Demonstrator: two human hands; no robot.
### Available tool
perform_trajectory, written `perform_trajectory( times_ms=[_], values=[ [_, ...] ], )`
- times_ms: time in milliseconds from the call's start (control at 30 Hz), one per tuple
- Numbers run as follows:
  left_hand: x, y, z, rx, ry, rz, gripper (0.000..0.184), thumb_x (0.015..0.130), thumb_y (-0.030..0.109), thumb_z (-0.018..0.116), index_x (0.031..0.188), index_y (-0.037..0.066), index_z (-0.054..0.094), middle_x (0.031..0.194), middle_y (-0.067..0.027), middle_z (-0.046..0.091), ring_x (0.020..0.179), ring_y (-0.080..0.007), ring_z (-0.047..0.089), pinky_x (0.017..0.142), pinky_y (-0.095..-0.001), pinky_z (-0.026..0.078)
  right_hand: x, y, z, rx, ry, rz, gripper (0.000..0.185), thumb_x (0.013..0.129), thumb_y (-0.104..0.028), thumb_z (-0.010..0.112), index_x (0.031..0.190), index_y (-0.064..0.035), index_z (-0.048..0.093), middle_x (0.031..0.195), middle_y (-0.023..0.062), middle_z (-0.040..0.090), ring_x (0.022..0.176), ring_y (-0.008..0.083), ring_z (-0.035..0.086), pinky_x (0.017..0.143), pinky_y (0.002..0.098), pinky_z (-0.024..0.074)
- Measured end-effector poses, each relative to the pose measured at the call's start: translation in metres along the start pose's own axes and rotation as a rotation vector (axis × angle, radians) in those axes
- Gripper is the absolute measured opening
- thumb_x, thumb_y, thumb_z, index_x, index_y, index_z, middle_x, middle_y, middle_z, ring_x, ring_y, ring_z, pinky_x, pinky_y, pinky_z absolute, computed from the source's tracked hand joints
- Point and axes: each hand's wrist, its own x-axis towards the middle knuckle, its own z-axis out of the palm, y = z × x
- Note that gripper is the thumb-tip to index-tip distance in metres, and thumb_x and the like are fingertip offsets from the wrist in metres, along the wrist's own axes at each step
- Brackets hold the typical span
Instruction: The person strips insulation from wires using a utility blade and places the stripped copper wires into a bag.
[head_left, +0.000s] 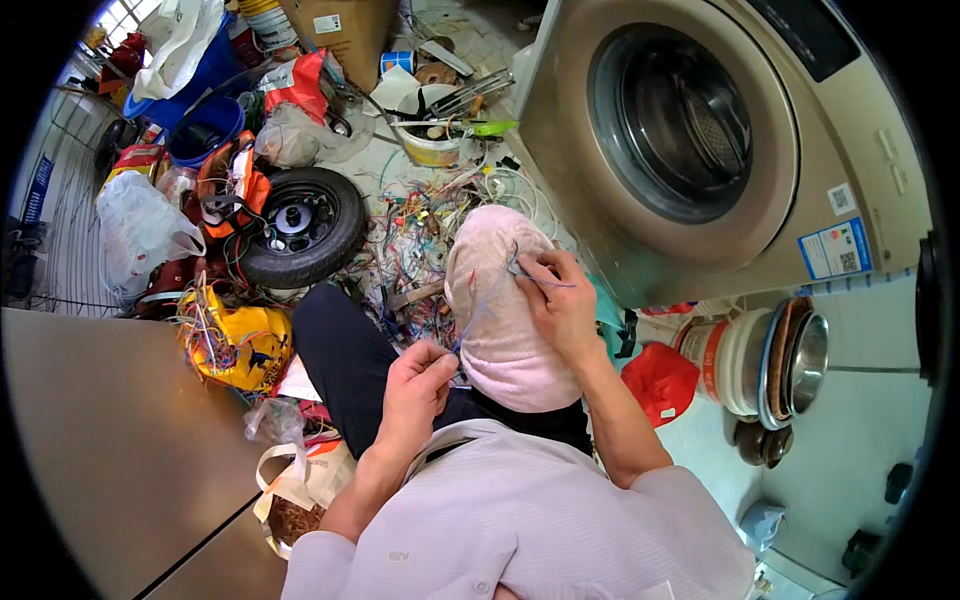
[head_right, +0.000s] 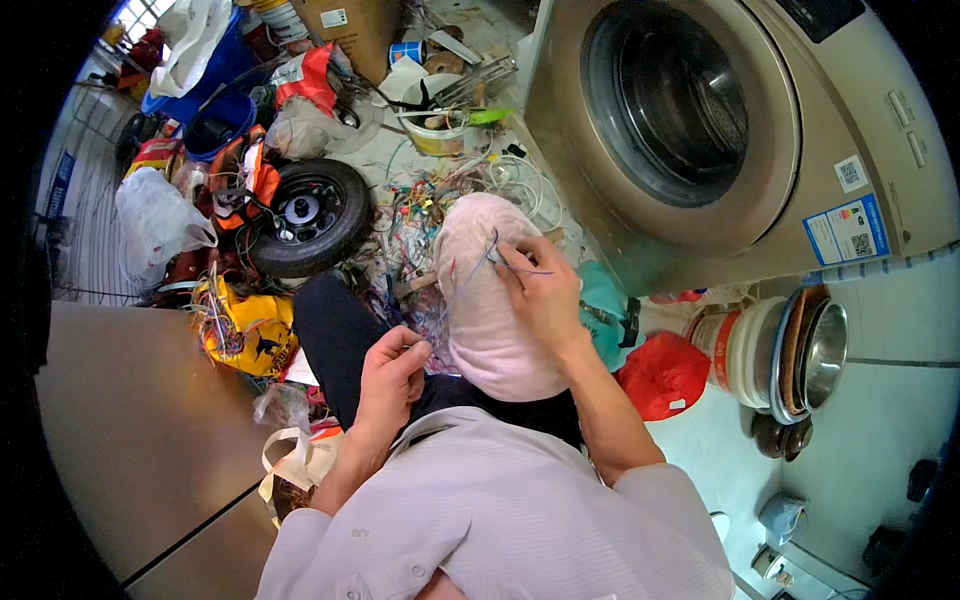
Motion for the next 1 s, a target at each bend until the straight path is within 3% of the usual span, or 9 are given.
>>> perform_trajectory(
  times_ms=[267,400,467,567,667,767,867,933,1000],
  values=[
    [0.009,0.018,-0.011,0.123,0.108,0.123,0.009,0.091,0.01,0.062,0.085,0.004,0.06,0.06,0.0042,0.048,0.044,-0.0037,0.036,0.039,-0.0221,0.025,0.008,-0.003,-0.032,0.179,-0.143,0.035,0.03,0.079,-0.01,0.075,0.109,-0.0066,0.071,0.094,0.0132,0.064,0.087,0.0319,0.063,0.076,0.0366,0.0514],
    [0.013,0.032,-0.01,0.257,0.108,0.225,0.011,0.09,0.011,0.063,0.085,0.001,0.063,0.062,0.0039,0.05,0.05,-0.0036,0.041,0.045,-0.0237,0.029,0.004,-0.011,-0.08,0.182,-0.655,0.027,0.032,0.073,-0.012,0.079,0.103,-0.0047,0.073,0.087,0.011,0.066,0.081,0.0293,0.062,0.07,0.0346,0.049],
    [0.018,0.038,-0.01,0.427,0.031,0.34,0.009,0.09,0.009,0.064,0.082,0.005,0.062,0.059,0.0071,0.046,0.047,-0.0023,0.035,0.044,-0.0211,0.025,0.012,-0.03,-0.115,0.648,-1.029,-0.05,0.027,0.071,-0.01,0.079,0.097,-0.0052,0.073,0.084,0.0134,0.065,0.08,0.0303,0.063,0.069,0.0368,0.0478],
    [0.01,0.063,-0.001,0.804,0.003,0.472,0.01,0.086,0.009,0.064,0.082,0.0,0.065,0.061,-0.0022,0.054,0.053,-0.0083,0.046,0.05,-0.0258,0.036,0.033,-0.039,-0.142,0.913,-0.762,-0.049,0.029,0.068,-0.009,0.082,0.095,-0.0024,0.074,0.082,0.0095,0.066,0.075,0.0217,0.063,0.067,0.0321,0.047],
    [0.004,0.08,0.011,1.095,-0.052,0.607,0.012,0.083,0.01,0.065,0.085,-0.002,0.067,0.067,-0.012,0.061,0.058,-0.018,0.057,0.057,-0.0318,0.045,0.054,-0.055,-0.108,0.418,-0.445,-0.067,0.023,0.074,-0.004,0.079,0.096,-0.0021,0.073,0.082,0.0082,0.064,0.074,0.019,0.061,0.067,0.0324,0.0461],
    [0.002,0.092,0.02,1.135,-0.116,0.739,0.011,0.083,0.01,0.066,0.084,-0.001,0.068,0.067,-0.0133,0.063,0.06,-0.0255,0.061,0.06,-0.034,0.048,0.055,-0.052,-0.066,0.532,-0.544,-0.134,0.018,0.076,-0.004,0.078,0.092,-0.0006,0.071,0.082,0.0078,0.063,0.076,0.0186,0.059,0.068,0.0318,0.045],
    [-0.004,0.102,0.028,1.195,-0.165,0.629,0.012,0.081,0.009,0.069,0.09,0.0,0.069,0.076,-0.0149,0.066,0.069,-0.0319,0.065,0.065,-0.0365,0.05,0.048,-0.055,-0.053,0.586,-0.572,-0.085,0.018,0.075,-0.005,0.079,0.091,0.0,0.07,0.082,0.0075,0.063,0.079,0.0188,0.059,0.071,0.0317,0.0444],
    [0.0,0.105,0.031,1.277,-0.015,0.918,0.026,0.078,0.007,0.071,0.104,0.003,0.068,0.095,-0.0172,0.067,0.086,-0.0327,0.066,0.074,-0.0373,0.051,0.043,-0.045,-0.046,0.632,-0.57,-0.038,0.018,0.081,-0.009,0.076,0.096,-0.0003,0.072,0.086,0.0079,0.07,0.078,0.0193,0.064,0.071,0.0313,0.0487],
    [0.01,0.106,0.038,1.334,0.326,1.253,0.047,0.077,0.009,0.072,0.122,0.001,0.058,0.114,-0.0236,0.06,0.101,-0.0411,0.06,0.087,-0.0476,0.047,0.04,-0.042,-0.045,0.751,-0.465,0.444,0.013,0.084,-0.012,0.075,0.09,-0.0009,0.072,0.077,0.0048,0.07,0.068,0.0123,0.062,0.061,0.0266,0.0467]
  ],
)
